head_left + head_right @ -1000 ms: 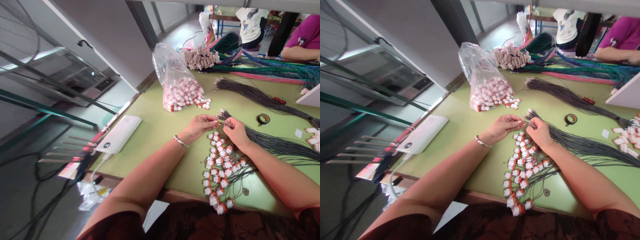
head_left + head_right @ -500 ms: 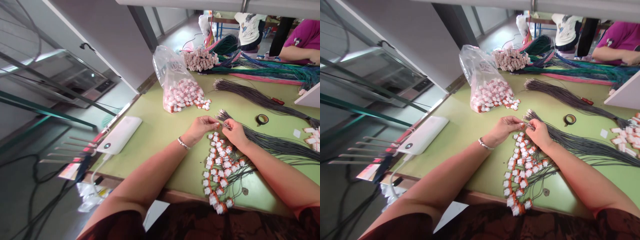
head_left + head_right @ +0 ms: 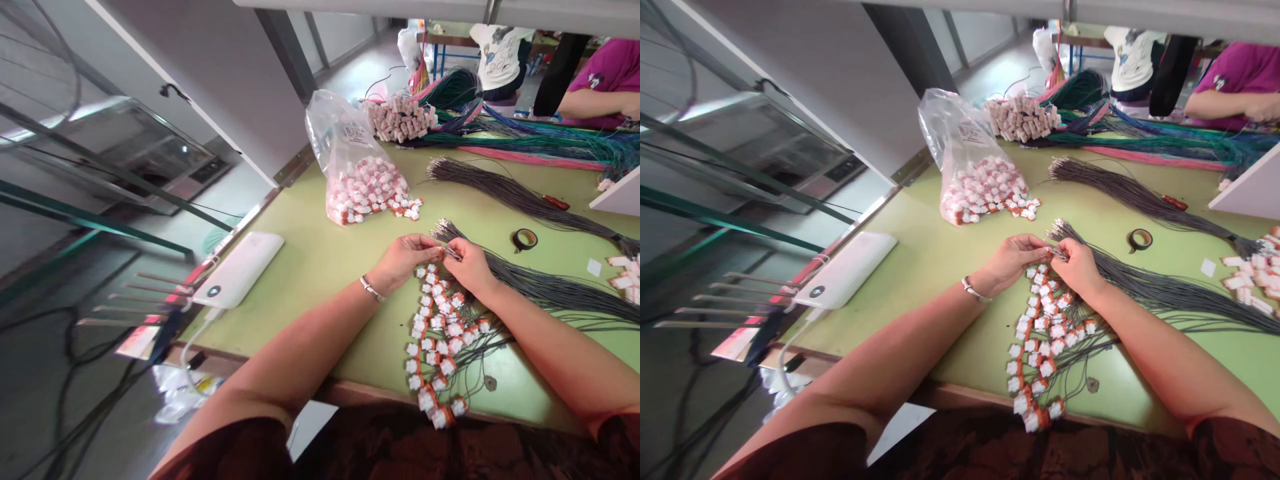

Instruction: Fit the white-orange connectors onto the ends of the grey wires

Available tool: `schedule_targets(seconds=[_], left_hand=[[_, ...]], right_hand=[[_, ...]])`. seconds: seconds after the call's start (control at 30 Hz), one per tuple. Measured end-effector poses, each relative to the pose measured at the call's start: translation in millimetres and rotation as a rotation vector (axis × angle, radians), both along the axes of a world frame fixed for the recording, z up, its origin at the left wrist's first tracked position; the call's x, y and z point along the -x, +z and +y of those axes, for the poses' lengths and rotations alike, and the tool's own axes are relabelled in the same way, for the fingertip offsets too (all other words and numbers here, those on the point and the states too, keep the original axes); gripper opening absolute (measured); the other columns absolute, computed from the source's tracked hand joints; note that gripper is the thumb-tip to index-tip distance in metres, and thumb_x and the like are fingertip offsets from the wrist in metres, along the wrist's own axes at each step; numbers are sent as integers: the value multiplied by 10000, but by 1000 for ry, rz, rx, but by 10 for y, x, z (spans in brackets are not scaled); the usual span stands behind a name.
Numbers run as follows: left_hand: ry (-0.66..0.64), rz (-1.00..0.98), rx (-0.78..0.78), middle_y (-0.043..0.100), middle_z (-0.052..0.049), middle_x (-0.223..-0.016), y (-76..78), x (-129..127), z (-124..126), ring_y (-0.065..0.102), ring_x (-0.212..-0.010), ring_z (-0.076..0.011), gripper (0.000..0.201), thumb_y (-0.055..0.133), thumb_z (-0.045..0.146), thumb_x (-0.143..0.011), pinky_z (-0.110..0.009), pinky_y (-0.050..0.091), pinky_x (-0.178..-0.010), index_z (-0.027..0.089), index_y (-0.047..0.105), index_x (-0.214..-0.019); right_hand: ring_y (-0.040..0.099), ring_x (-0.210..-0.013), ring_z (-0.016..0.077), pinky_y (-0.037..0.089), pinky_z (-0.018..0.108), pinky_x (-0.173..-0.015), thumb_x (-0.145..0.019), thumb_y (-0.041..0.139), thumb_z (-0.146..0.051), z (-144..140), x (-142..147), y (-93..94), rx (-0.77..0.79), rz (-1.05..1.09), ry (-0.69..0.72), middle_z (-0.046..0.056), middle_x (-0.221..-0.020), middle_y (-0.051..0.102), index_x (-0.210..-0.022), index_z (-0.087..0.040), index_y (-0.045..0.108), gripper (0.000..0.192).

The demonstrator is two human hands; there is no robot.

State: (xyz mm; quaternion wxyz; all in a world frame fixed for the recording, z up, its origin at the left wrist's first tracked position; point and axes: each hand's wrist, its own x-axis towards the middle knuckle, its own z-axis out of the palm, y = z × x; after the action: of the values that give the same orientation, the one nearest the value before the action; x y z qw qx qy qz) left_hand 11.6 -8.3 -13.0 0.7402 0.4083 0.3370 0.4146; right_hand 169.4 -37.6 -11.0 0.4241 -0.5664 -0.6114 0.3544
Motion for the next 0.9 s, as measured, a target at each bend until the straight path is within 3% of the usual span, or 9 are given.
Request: schedule_targets(seconds=[0.2, 0.57, 0.73, 0.83, 0.9], left_hand=[[-24, 6, -17, 713, -38, -731, 21, 34, 9, 654, -660, -107, 311, 848, 268, -576, -252, 513, -707, 100, 676, -775], [-39, 50, -26, 706, -35, -733, 30, 2, 13, 638, -669, -108, 303, 838, 275, -579, -263, 504, -721, 104, 670, -765], [-207, 413, -218, 696, -48, -696, 203, 195, 51, 596, -607, -109, 219, 779, 252, -638, -239, 473, -603, 104, 688, -771], [-338, 649, -392, 712, -59, -746, 314, 309, 97, 617, -669, -139, 155, 709, 248, -705, -256, 485, -640, 119, 709, -791], [-215, 817, -548, 719, -70, -810, 354, 318, 197, 630, -739, -164, 169, 651, 264, -760, -295, 499, -723, 132, 715, -844]], right_hand=[[332, -468, 83, 260, 234, -455, -592, 527, -283, 6, -8, 65, 54, 74, -14, -53, -497, 446, -613, -192, 508, 96], [361, -477, 91, 289, 239, -468, -615, 548, -277, 20, -7, -12, 19, 36, -13, -48, -506, 474, -620, -193, 517, 90], [464, -533, 121, 365, 253, -529, -700, 592, -344, -3, -34, 79, 16, 156, -61, -24, -559, 540, -671, -190, 580, 157], [466, -536, 126, 377, 265, -548, -723, 615, -397, -18, -33, 121, 39, 192, -86, -21, -553, 545, -712, -186, 635, 213], [428, -507, 119, 357, 267, -531, -711, 632, -398, -21, -28, 121, 62, 200, -63, -37, -513, 503, -719, -185, 653, 215]])
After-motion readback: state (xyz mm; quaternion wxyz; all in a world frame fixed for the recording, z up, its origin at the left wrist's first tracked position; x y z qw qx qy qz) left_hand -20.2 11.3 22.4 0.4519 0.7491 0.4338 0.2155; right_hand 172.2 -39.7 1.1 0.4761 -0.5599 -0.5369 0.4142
